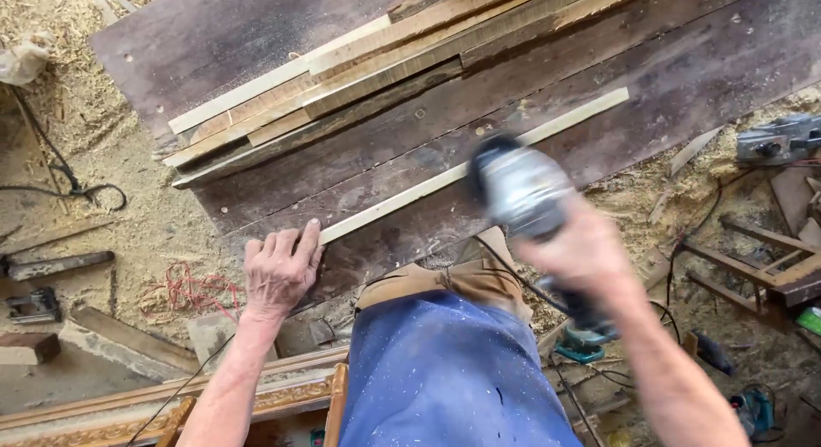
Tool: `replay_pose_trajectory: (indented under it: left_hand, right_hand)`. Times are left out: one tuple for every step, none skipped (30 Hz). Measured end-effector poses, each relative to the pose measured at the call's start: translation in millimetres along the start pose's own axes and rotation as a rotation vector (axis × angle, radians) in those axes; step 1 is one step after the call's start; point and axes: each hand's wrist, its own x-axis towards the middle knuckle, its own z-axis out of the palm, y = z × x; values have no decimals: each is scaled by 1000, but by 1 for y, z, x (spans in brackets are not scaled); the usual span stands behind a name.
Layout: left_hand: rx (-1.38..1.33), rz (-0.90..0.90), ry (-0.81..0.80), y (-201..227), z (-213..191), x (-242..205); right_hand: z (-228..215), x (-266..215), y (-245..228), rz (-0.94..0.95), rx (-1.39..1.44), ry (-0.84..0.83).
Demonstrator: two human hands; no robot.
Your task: Sanding thin wooden strips using a power sander in a workshop.
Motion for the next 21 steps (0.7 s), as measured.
replay_pose_trajectory:
  left_hand:
    - [-52, 17, -30, -1, 4, -6]
    - [-105, 36, -58, -3, 9, -10]
    - [-107, 38, -56, -5, 11, -12]
    - [-171, 42, -91, -6, 13, -14]
    - [-234, 45, -126, -7, 15, -15]
    - [-238, 50, -122, -10, 18, -16]
    - [-258, 73, -144, -13, 20, -17]
    - [-277, 94, -168, -16, 22, -19]
    - [-280, 96, -167, -17, 24, -21]
    - [-275, 92, -183, -18, 27, -23]
    - [-271, 89, -199, -19, 30, -26]
    - [-274, 91, -201, -18, 29, -27]
    - [-277, 87, -204, -18, 29, -27]
    - [-279, 85, -207, -18, 29, -27]
    - [-282, 90, -208, -18, 28, -26]
    - [-278, 80, -222, -17, 27, -25]
    - [-274, 71, -236, -17, 25, -24]
    - [-276, 71, -239, -17, 27, -25]
    - [-279, 70, -233, -18, 29, -27]
    - [-277, 65, -226, -19, 29, -29]
    - [-274, 63, -231, -19, 29, -29]
  right_hand:
    - [9, -12, -18, -36, -72, -183]
    - [17, -23, -35, -71, -144, -364]
    - [47, -19, -26, -68, -143, -361]
    - [77, -14, -16, -153, -198, -408]
    - [106, -9, -6, -237, -252, -456]
    - [114, -11, -8, -233, -251, -451]
    - [122, -13, -10, -289, -272, -465]
    - [130, -16, -11, -347, -294, -484]
    - [130, -14, -9, -344, -294, -482]
    - [132, -12, -6, -350, -306, -483]
    - [133, -10, -3, -356, -318, -484]
    - [125, -11, -4, -352, -316, -484]
    - [117, -11, -5, -288, -292, -490]
    - [109, -11, -7, -223, -266, -494]
    - [101, -1, 6, -219, -263, -493]
    - [92, 10, 19, -160, -300, -418]
    - [84, 21, 32, -102, -336, -342]
    - [65, 27, 38, -99, -335, -345]
    - [47, 32, 43, -31, -275, -301]
    - [29, 39, 47, 31, -215, -259]
    - [7, 51, 54, 27, -214, -264]
